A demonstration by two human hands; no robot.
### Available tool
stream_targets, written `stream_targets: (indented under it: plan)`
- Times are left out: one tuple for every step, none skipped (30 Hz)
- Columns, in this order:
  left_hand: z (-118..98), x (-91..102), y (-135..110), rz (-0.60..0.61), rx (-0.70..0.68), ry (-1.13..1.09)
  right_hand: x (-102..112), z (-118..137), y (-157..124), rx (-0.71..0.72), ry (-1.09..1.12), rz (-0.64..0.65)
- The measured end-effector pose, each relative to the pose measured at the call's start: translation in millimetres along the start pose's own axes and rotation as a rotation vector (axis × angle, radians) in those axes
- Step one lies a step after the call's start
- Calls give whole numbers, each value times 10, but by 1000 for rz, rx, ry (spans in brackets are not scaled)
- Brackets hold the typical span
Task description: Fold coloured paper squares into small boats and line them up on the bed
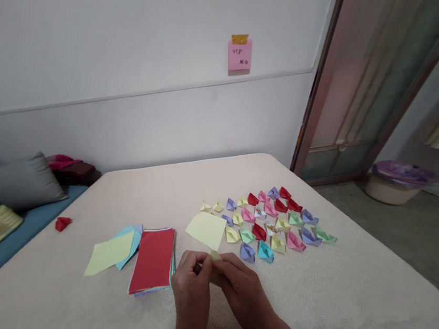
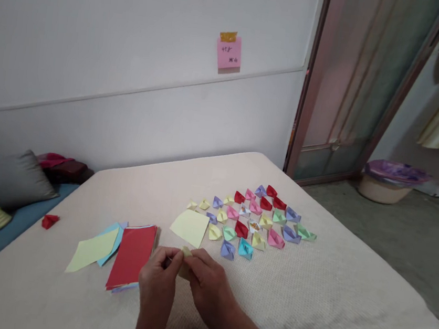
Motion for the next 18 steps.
stream_targets:
  plan:
    - [-2,-2,1,1,-1,-3,-2,-1,-1,-5,-11,0]
    - [-4,-3,5,7,0,-17,-2,-3,-3,-12,-21,-4]
    - [-6,-4,10,23,7,-45,-1,-5,-6,-17,-31,-11]
    - [-6,-7,18,53,23,-91,1,-7,-10,-18,-38,-18]
    - [-3,-10,28,91,45,-153,2,-8,-13,-18,-42,-23]
    - [2,-13,39,128,70,-223,2,-11,-16,-17,-45,-26]
    - [7,-13,49,157,97,-291,2,-13,-18,-17,-50,-29]
    - [11,-10,59,173,118,-346,0,-16,-20,-21,-57,-34]
    - [12,-5,68,179,125,-382,-1,-20,-22,-30,-65,-40]
    - [7,3,75,180,121,-397,-2,-23,-22,-41,-71,-46]
    - [-2,11,81,182,109,-397,-2,-25,-22,-50,-75,-50]
    - [-16,17,84,191,90,-391,-1,-25,-21,-50,-72,-50]
    - [-33,22,85,204,67,-385,2,-23,-20,-46,-62,-44]
    - [-49,25,84,223,47,-382,7,-20,-20,-38,-46,-38]
    - [-63,26,81,242,35,-382,15,-17,-20,-30,-29,-32]
    - [-70,27,79,258,28,-386,24,-16,-22,-28,-13,-27]
    - [-70,25,77,273,27,-393,35,-17,-24,-33,1,-25]
    - [-60,22,76,281,35,-403,47,-22,-26,-50,14,-23]
Point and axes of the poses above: each hand's wrist, its own y-axis towards the middle knuckle, its own x-axis out of the back of the hand, z = x × y, the point moved 2 cm from there along y, towards the middle knuckle, and after that the axes turned 14 degrees about z, right-handed, at the moved point
